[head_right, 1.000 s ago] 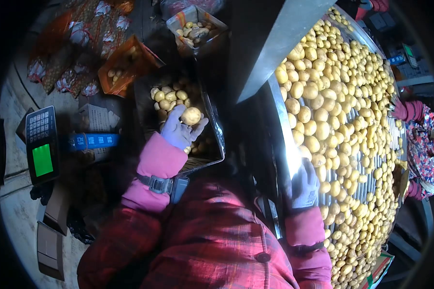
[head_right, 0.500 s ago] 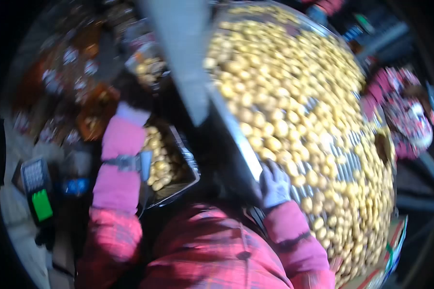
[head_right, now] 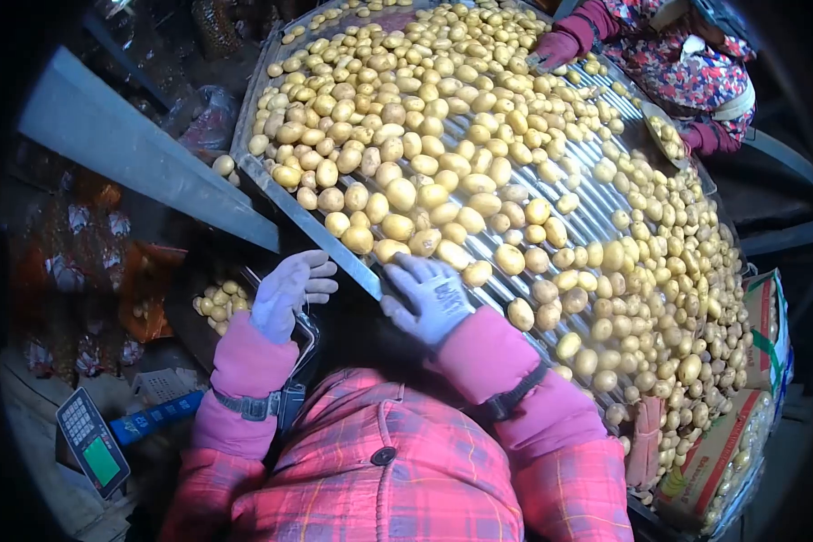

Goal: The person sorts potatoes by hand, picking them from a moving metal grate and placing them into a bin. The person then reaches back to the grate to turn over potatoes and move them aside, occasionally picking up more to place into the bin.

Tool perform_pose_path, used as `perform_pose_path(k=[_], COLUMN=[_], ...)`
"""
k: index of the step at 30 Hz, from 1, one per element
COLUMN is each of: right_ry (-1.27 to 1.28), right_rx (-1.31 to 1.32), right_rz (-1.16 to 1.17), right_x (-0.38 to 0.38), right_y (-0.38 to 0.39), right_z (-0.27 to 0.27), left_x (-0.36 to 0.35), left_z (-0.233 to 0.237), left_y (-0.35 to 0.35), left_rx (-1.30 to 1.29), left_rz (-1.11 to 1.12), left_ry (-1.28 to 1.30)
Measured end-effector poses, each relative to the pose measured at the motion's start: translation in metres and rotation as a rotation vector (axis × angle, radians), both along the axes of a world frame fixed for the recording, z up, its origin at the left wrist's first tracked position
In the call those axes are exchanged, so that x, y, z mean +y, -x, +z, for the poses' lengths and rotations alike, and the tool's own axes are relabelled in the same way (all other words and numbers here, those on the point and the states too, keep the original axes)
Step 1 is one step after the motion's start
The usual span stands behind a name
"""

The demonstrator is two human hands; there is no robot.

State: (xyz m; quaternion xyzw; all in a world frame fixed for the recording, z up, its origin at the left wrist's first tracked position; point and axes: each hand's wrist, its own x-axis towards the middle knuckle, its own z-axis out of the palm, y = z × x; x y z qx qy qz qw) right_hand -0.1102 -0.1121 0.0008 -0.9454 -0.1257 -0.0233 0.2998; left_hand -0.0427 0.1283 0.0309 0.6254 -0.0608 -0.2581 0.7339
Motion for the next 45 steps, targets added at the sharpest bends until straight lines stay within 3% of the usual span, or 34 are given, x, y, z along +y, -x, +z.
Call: perform_pose_path(k=[2,4,6,8,10,11,13,15,17,18,20,22,26,28,30,31,33,34,36,37,38,40,41,42,44,45], right_ry=[0.142,0.322,0.396,0.481,0.497,0.41,0.332,0.26,0.254,0.25,0.226,0.215,0.235,0.271,0.283,0.32,0.344,0.334,0.438,0.454,0.469,0.504,0.518,0.535,0.6,0.493], right_rx=[-0.184,-0.188,-0.126,-0.133,-0.159,-0.103,-0.151,-0.207,-0.16,-0.123,-0.136,-0.222,-0.323,-0.352,-0.345,-0.286,-0.226,-0.222,-0.169,-0.119,-0.073,-0.083,-0.074,-0.066,0.073,-0.009], right_rz=[-0.042,-0.149,-0.18,-0.236,-0.382,-0.414,-0.413,-0.363,-0.354,-0.365,-0.388,-0.392,-0.31,-0.196,-0.134,-0.122,-0.112,-0.121,-0.176,-0.24,-0.309,-0.327,-0.362,-0.396,-0.358,-0.328], right_x=[-0.031,-0.067,-0.097,-0.125,-0.143,-0.155,-0.175,-0.181,-0.185,-0.183,-0.183,-0.185,-0.175,-0.164,-0.153,-0.15,-0.146,-0.146,-0.147,-0.142,-0.138,-0.132,-0.128,-0.125,-0.134,-0.142], right_y=[0.004,0.02,0.037,0.057,0.073,0.083,0.093,0.089,0.082,0.078,0.064,0.042,0.002,-0.021,-0.038,-0.044,-0.048,-0.048,-0.054,-0.059,-0.065,-0.074,-0.074,-0.075,-0.08,-0.077], right_z=[0.009,0.008,0.014,0.015,0.02,0.019,0.008,0.01,0.014,0.018,0.024,0.023,0.015,0.017,0.007,-0.003,-0.015,-0.012,-0.002,0.001,0.002,-0.003,-0.007,-0.01,-0.012,-0.014], left_x=[-0.015,-0.034,-0.065,-0.093,-0.109,-0.13,-0.144,-0.162,-0.147,-0.154,-0.164,-0.162,-0.137,-0.114,-0.073,-0.07,-0.062,-0.05,-0.025,-0.032,-0.036,-0.047,-0.057,-0.061,-0.068,-0.071], left_z=[-0.003,-0.002,-0.01,-0.011,-0.049,-0.034,-0.066,-0.01,-0.06,-0.04,0.01,-0.016,-0.027,0.021,0.013,0.016,0.027,0.018,-0.01,-0.01,-0.012,-0.012,-0.013,-0.01,-0.007,-0.006], left_y=[-0.015,-0.033,-0.055,-0.084,-0.104,-0.109,-0.119,-0.1,-0.114,-0.105,-0.078,-0.082,-0.084,-0.073,-0.066,-0.059,-0.048,-0.046,-0.039,-0.034,-0.034,-0.043,-0.054,-0.06,-0.069,-0.073], left_rx=[-0.026,-0.151,-0.5,-1.042,-1.361,-0.982,-1.174,-1.158,-1.128,-1.141,-0.778,-0.874,-0.637,0.029,0.383,0.389,0.635,0.63,0.527,0.413,0.413,-0.069,-0.173,-0.173,-0.895,-0.795], left_rz=[-0.048,-0.126,-0.104,-0.168,-0.126,-0.374,-0.423,-0.521,-0.454,-0.447,-0.451,-0.36,0.051,0.153,0.213,0.233,0.617,0.641,0.476,0.548,0.548,0.207,0.153,0.155,-0.235,-0.358], left_ry=[-0.019,-0.211,-0.578,-0.766,-0.852,-0.964,-1.167,-1.494,-1.218,-1.221,-1.164,-1.144,-0.652,-0.247,0.401,0.395,0.571,0.569,0.49,0.252,0.251,-0.212,-0.507,-0.507,-1.161,-1.212])
